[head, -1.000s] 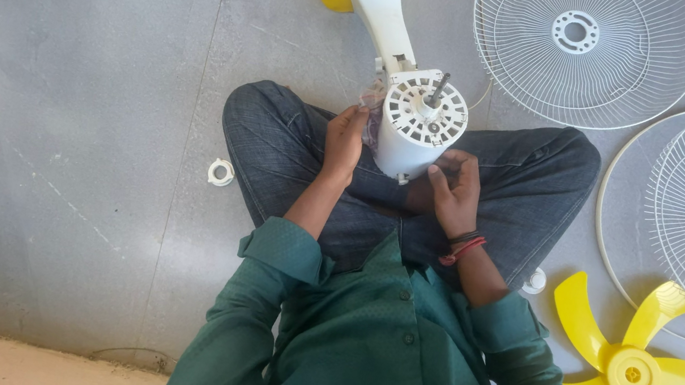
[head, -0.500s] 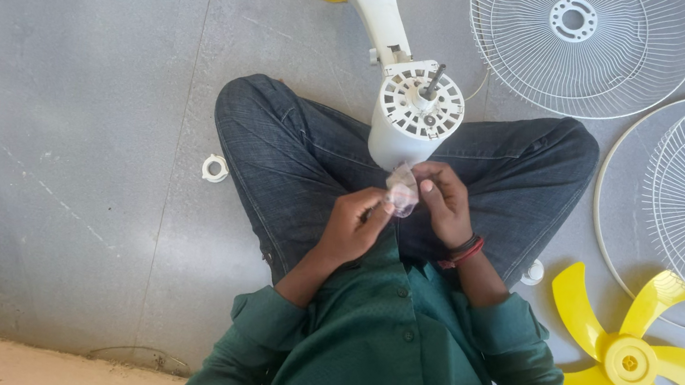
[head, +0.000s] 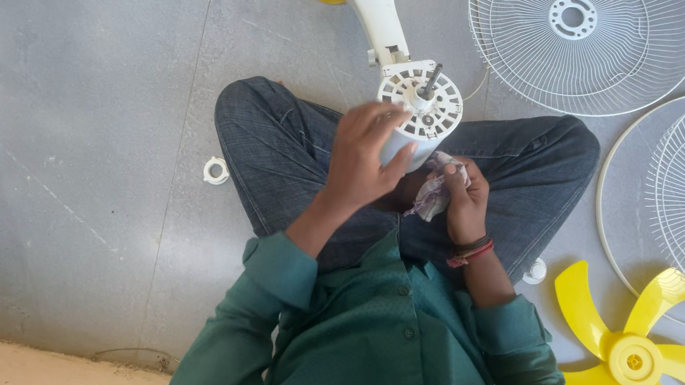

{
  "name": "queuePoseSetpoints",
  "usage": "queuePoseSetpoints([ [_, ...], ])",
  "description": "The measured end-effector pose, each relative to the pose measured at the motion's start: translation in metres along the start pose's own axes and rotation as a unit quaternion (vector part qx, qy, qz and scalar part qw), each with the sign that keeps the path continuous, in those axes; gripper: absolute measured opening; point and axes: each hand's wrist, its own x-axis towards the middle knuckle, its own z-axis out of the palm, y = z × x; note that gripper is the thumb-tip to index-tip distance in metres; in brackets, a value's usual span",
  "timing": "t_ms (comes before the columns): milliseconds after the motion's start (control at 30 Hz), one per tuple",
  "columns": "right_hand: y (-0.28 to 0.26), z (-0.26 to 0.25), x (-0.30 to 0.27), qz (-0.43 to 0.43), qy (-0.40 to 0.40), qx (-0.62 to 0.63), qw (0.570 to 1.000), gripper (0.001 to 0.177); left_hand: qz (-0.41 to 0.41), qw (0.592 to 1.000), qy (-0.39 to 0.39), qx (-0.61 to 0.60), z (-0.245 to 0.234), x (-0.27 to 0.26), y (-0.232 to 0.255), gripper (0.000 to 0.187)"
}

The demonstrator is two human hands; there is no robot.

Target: The person wipes a fan motor housing with a cloth, places a rear fan guard onto the motor, and then slides yellow fan blades onto the shaft while continuing to clean them.

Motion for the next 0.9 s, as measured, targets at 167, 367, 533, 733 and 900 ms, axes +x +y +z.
queuePoseSetpoints([
  [167, 0.005, 0.001, 0.001, -0.023, -0.020, -0.046, 0.998, 0.020, -0.004, 0.994, -0.020, 0.106, 0.027, 0.050, -0.015, 0.036],
  [367, 0.000, 0.008, 0.002, 0.002, -0.042, -0.067, 0.997, 0.021, -0.042, 0.992, -0.077, 0.090, 0.042, 0.060, -0.036, 0.017],
  [533, -0.005, 0.011, 0.000, 0.013, -0.053, -0.056, 0.997, 0.020, -0.090, 0.993, -0.068, 0.028, 0.054, 0.069, -0.070, 0.012],
  [733, -0.001, 0.016, 0.000, -0.006, -0.100, -0.078, 0.992, 0.021, -0.157, 0.987, -0.023, 0.032, 0.058, 0.075, -0.120, 0.020],
  [900, -0.001, 0.018, 0.001, -0.026, -0.104, -0.171, 0.979, 0.019, -0.077, 0.995, 0.034, 0.061, 0.076, 0.060, -0.139, 0.014],
])
